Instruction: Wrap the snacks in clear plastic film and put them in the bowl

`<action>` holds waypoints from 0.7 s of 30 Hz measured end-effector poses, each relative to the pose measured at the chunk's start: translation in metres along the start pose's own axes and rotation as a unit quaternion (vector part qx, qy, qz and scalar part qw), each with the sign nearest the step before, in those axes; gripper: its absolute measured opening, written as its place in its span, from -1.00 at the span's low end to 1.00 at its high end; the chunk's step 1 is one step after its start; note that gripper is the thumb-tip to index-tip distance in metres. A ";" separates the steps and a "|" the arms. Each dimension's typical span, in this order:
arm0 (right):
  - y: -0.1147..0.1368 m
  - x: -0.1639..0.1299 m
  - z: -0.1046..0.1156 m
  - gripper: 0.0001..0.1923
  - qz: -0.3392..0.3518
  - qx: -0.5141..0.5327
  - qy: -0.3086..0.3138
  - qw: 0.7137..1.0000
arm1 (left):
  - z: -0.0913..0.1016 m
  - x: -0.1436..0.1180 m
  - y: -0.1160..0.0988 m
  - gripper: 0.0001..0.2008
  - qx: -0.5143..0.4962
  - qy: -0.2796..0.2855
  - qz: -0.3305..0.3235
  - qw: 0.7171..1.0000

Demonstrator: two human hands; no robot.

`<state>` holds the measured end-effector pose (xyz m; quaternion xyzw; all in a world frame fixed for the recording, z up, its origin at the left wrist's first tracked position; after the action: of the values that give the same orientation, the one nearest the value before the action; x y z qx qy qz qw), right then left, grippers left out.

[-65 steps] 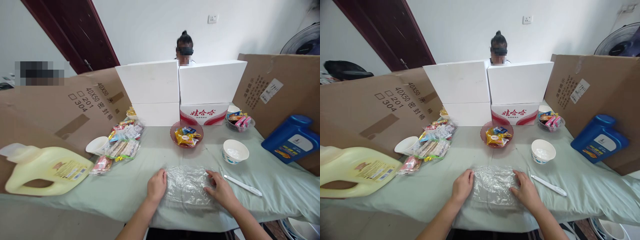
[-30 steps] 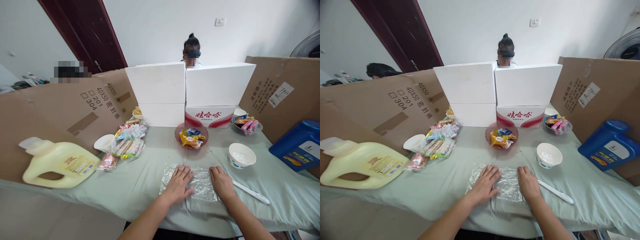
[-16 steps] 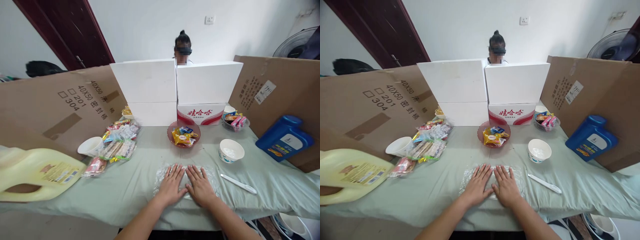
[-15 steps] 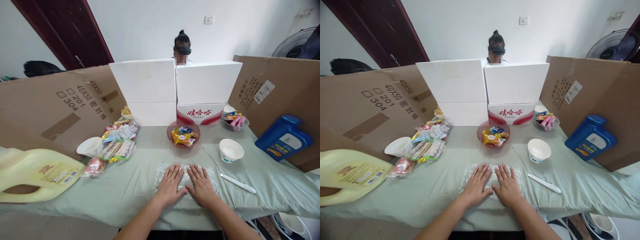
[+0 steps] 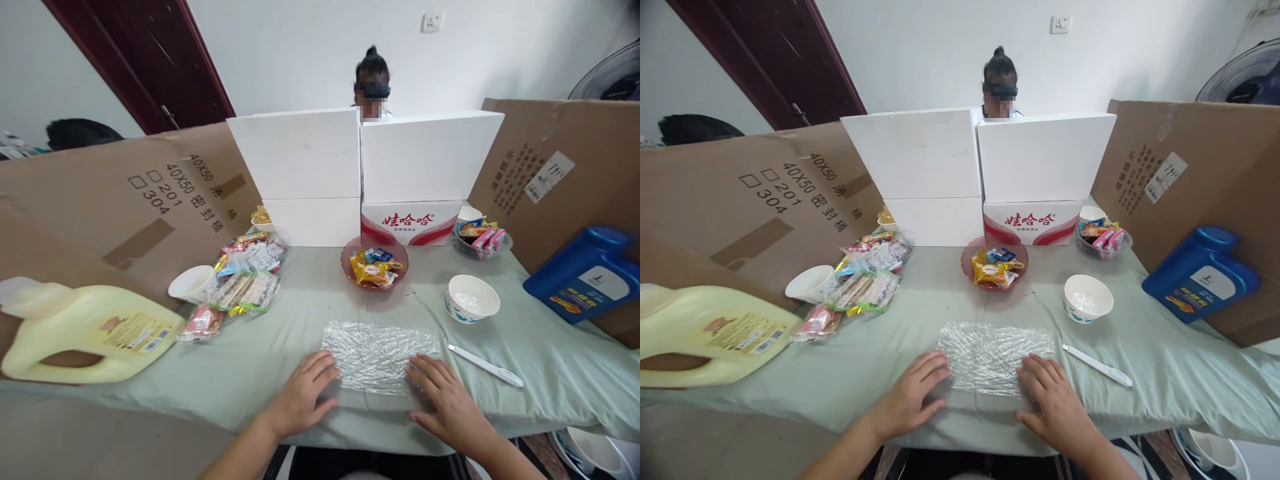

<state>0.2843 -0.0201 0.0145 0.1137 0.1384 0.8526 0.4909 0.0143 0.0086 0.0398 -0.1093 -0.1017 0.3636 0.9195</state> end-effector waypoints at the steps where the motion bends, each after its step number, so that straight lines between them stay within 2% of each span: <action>1: 0.000 -0.007 -0.001 -0.43 0.003 0.012 0.013 1.000 | -0.001 -0.001 -0.006 -0.65 -0.010 0.009 -0.013 1.000; 4: -0.009 -0.025 0.000 -0.63 -0.013 0.033 0.009 0.999 | -0.002 -0.004 -0.007 -0.74 -0.024 0.005 -0.019 1.000; 6: -0.013 -0.033 0.003 -0.73 -0.020 0.053 0.005 0.998 | -0.004 -0.006 -0.002 -0.72 -0.028 -0.004 -0.022 0.999; 11: -0.017 -0.036 0.013 -0.76 -0.044 0.128 -0.015 0.991 | 0.000 -0.005 0.009 -0.69 -0.050 -0.015 0.011 0.999; 16: -0.042 -0.023 0.019 -0.74 -0.148 0.174 -0.055 0.972 | 0.012 0.010 0.024 -0.74 -0.070 -0.044 0.102 0.991; 21: -0.062 0.001 0.015 -0.71 -0.240 0.119 -0.055 0.962 | 0.001 0.035 0.047 -0.81 -0.012 -0.002 0.224 0.974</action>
<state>0.3391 0.0128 0.0070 0.1814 0.2348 0.6795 0.6710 0.0089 0.0668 0.0314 -0.1395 -0.0808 0.5597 0.8129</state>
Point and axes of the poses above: each hand's wrist, its own x-axis towards the middle knuckle, its own z-axis out of the back of the hand, y = z × x, the point moved 8 cm from there along x, towards the middle knuckle, and after that the axes turned 6 degrees about y, right-handed, at the moved point
